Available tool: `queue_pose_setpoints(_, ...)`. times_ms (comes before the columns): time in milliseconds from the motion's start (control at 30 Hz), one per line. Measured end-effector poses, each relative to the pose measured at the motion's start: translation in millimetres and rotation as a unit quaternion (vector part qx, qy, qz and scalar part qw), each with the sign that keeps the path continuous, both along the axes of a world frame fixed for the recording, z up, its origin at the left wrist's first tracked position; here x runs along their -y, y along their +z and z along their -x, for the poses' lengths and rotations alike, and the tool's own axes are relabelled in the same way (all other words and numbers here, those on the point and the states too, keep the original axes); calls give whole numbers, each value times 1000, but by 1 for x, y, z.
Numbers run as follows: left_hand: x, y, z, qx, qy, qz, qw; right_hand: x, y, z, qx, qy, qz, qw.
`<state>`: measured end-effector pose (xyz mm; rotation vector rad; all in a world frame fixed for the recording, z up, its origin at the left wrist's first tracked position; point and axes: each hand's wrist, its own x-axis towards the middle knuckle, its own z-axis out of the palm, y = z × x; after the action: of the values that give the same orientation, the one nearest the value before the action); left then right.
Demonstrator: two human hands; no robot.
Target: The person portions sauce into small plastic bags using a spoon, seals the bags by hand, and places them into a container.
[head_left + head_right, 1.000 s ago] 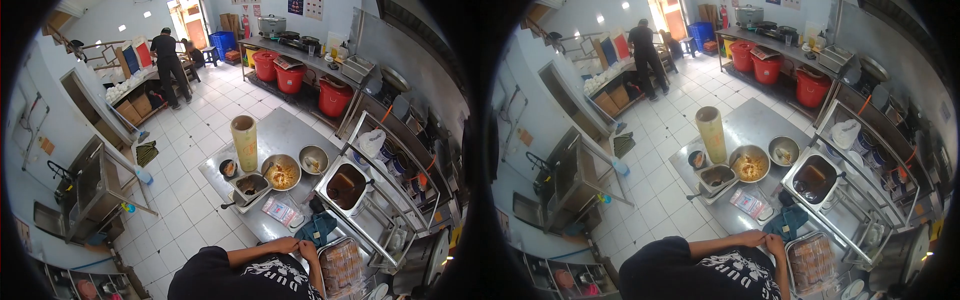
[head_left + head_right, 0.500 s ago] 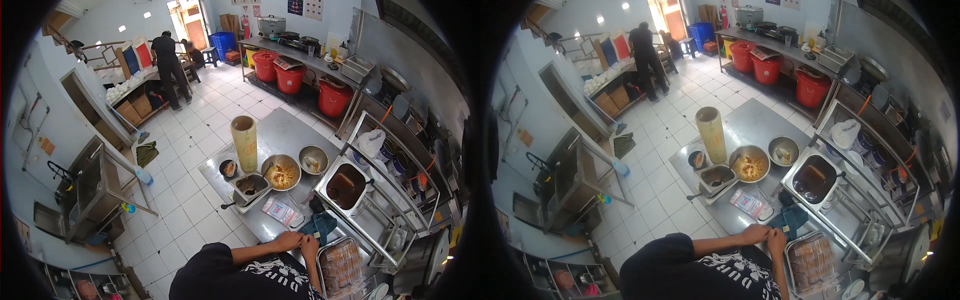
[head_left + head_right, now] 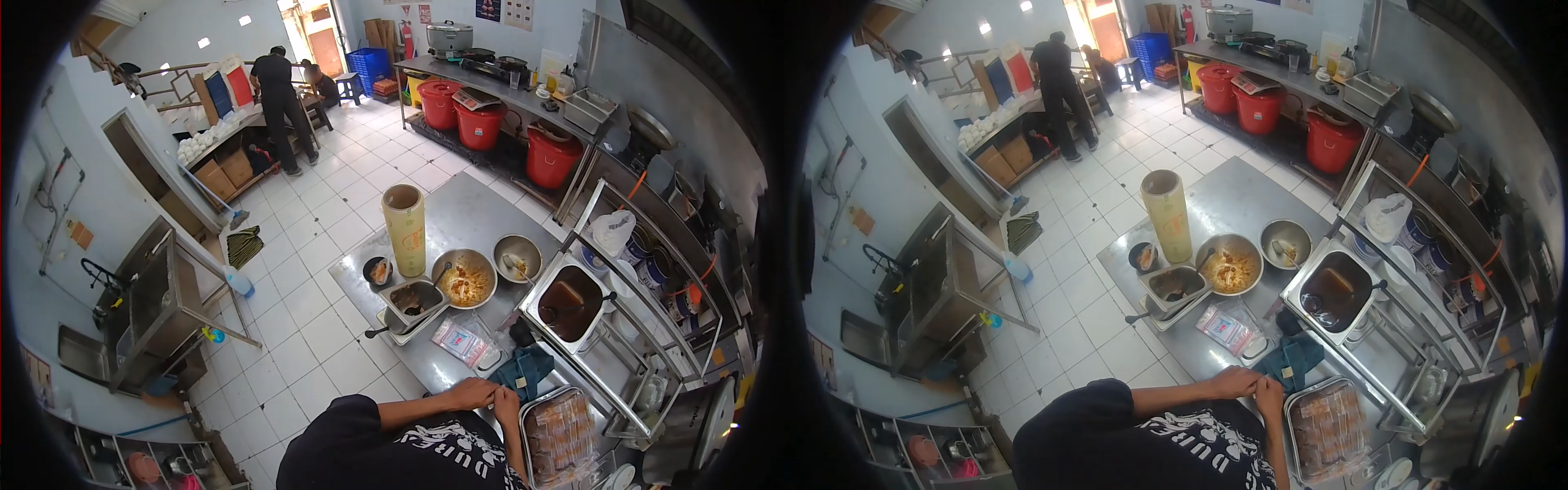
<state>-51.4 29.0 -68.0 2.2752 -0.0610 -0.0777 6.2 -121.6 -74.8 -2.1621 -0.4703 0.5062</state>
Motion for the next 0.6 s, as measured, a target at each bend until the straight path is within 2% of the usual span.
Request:
queue_pose_setpoints(167,7,-18,-3,14,39,-24,999,-6,-5,-2,60,-8,48,997)
queue_pose_setpoints(500,3,-3,-4,6,72,-53,996,-19,20,3,120,-44,122,984)
queue_pose_setpoints(600,1,1,-4,-19,81,-80,993,-16,29,1,116,-50,84,988)
